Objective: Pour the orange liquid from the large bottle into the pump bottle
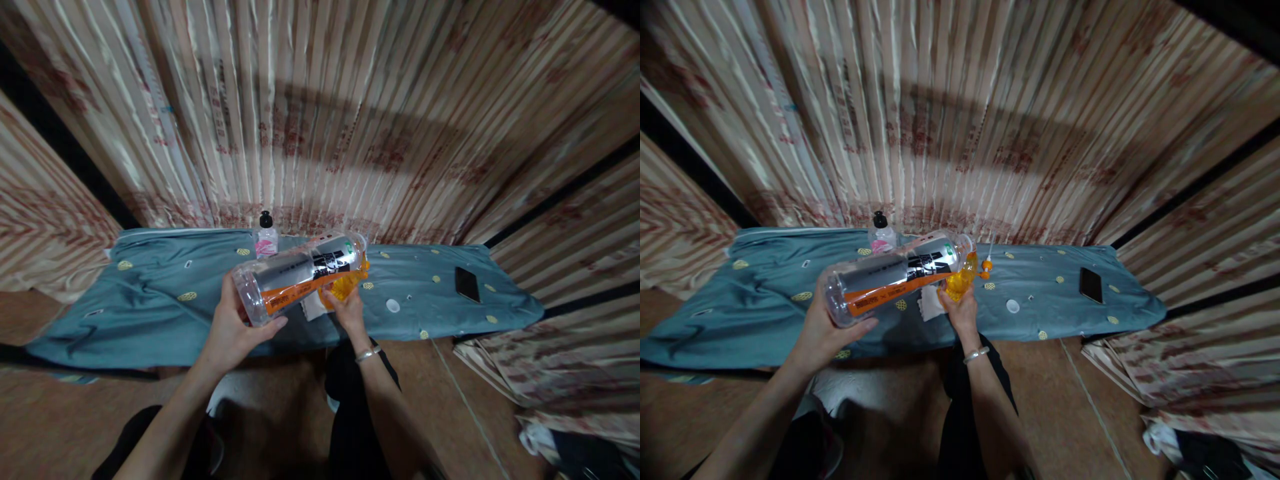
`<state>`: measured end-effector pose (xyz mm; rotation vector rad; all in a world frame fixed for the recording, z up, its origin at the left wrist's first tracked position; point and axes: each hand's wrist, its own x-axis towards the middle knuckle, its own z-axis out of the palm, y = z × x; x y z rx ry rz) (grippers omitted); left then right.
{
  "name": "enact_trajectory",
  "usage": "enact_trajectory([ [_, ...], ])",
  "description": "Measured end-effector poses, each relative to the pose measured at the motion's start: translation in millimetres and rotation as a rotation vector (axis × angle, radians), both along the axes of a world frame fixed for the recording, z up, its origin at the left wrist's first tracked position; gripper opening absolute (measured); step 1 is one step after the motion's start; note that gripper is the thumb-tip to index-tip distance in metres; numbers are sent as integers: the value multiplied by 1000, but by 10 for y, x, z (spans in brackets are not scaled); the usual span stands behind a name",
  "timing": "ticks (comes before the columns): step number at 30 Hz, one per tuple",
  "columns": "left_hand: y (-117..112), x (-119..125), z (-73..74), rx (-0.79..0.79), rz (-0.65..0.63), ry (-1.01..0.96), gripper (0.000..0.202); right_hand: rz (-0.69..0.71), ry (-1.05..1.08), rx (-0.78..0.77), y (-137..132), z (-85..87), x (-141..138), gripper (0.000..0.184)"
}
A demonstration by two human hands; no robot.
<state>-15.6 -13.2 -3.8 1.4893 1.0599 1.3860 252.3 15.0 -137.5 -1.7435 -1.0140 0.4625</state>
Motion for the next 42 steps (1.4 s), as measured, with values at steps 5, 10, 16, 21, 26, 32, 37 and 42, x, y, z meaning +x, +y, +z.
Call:
enact_trajectory([
  [5,-2,3,6,-13,8,0,78,-3,0,28,3,-19,9,60],
  [10,-6,7,10,-15,10,-8,79,5,15,8,-3,-3,2,63],
  [16,-5,6,11,-5,20,7,81,28,25,37,-14,6,-5,64],
  [21,6,-1,-8,11,8,20,81,24,-1,1,-11,-13,20,67],
  [26,8,-2,-20,19,2,27,78,8,5,8,7,-52,22,65],
  [32,10,-1,-40,19,7,22,81,14,3,39,5,-63,17,63],
  [37,12,4,-15,23,4,16,79,-2,3,-6,-6,-32,13,61],
  [42,7,8,4,17,5,9,80,-4,-2,7,-9,-28,15,60],
])
